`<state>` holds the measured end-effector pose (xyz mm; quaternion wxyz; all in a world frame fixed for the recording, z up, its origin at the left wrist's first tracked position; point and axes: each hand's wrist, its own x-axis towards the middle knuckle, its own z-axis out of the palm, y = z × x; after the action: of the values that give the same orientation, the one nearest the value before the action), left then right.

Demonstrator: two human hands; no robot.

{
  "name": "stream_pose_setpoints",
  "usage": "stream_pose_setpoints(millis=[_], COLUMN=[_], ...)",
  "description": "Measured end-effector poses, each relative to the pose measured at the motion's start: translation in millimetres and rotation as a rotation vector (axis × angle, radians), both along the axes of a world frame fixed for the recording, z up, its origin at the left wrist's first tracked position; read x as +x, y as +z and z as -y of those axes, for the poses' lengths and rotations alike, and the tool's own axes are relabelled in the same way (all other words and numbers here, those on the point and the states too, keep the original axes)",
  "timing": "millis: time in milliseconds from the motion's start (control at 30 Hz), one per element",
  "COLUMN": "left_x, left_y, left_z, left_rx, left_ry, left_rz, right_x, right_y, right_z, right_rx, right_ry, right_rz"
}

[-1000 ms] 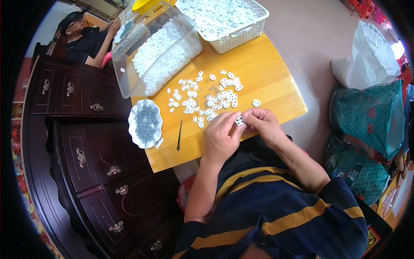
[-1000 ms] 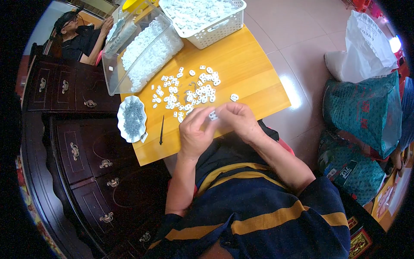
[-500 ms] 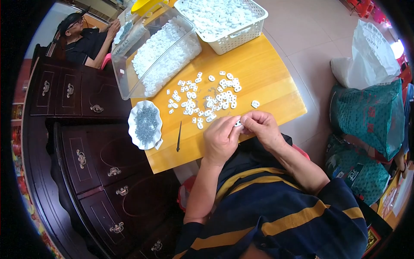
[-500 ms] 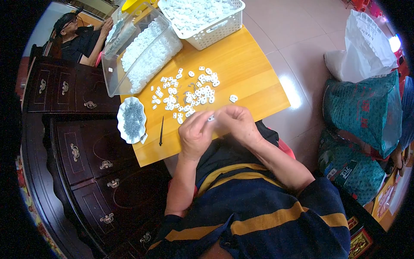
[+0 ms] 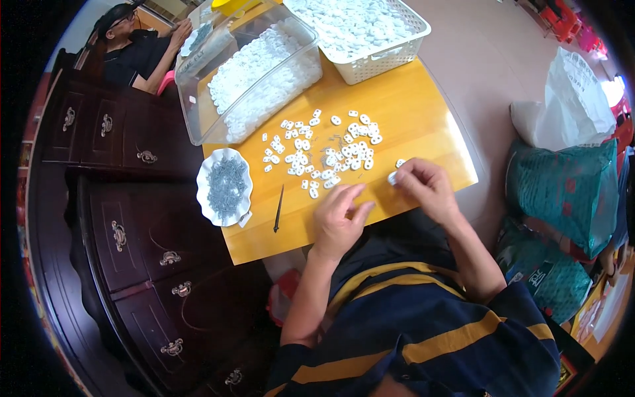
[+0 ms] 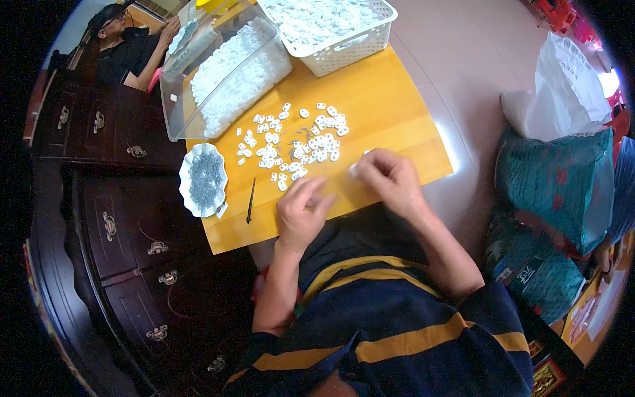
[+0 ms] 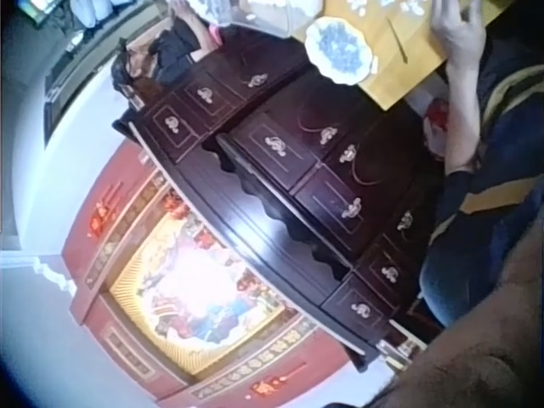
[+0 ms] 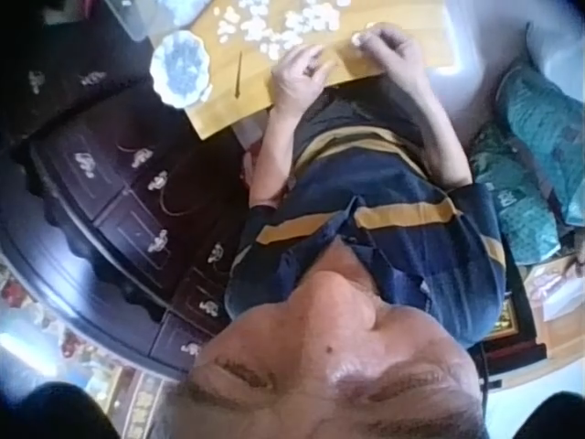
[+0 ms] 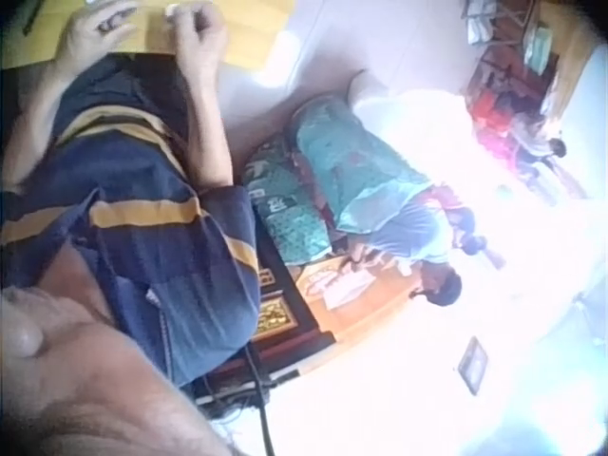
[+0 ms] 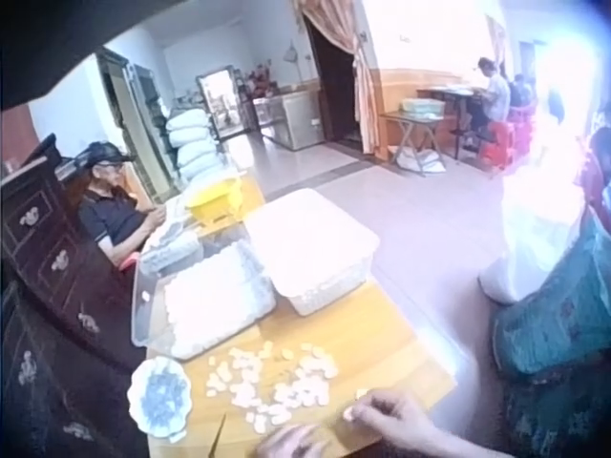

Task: Manually assembling small white plastic components by inserting metal pins into them.

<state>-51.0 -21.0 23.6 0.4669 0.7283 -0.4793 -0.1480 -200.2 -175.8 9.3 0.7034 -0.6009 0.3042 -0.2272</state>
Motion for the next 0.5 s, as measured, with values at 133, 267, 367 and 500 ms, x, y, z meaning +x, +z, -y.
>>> stream_pose_setpoints(millis=[133, 267, 367, 500], left_x=[12, 15, 17, 20], left_y=[-12, -10, -14, -17], left_z=[9, 22, 26, 29], left_rx=[0.008, 0.085, 0.131, 0.163], left_ry=[0.121, 0.139, 0.139, 0.08], left_rz=[0.211, 0.343, 0.362, 0.431], right_x=[-13, -19, -14, -2], right_y=[11, 8, 12, 18], right_z=[33, 45, 45, 48], right_rx=[-0.36, -0.649, -0.753, -0.82], right_ry=[-0.043, -0.014, -0.007, 0.008], right_rz=[-0.336, -0.56, -0.619, -0.639])
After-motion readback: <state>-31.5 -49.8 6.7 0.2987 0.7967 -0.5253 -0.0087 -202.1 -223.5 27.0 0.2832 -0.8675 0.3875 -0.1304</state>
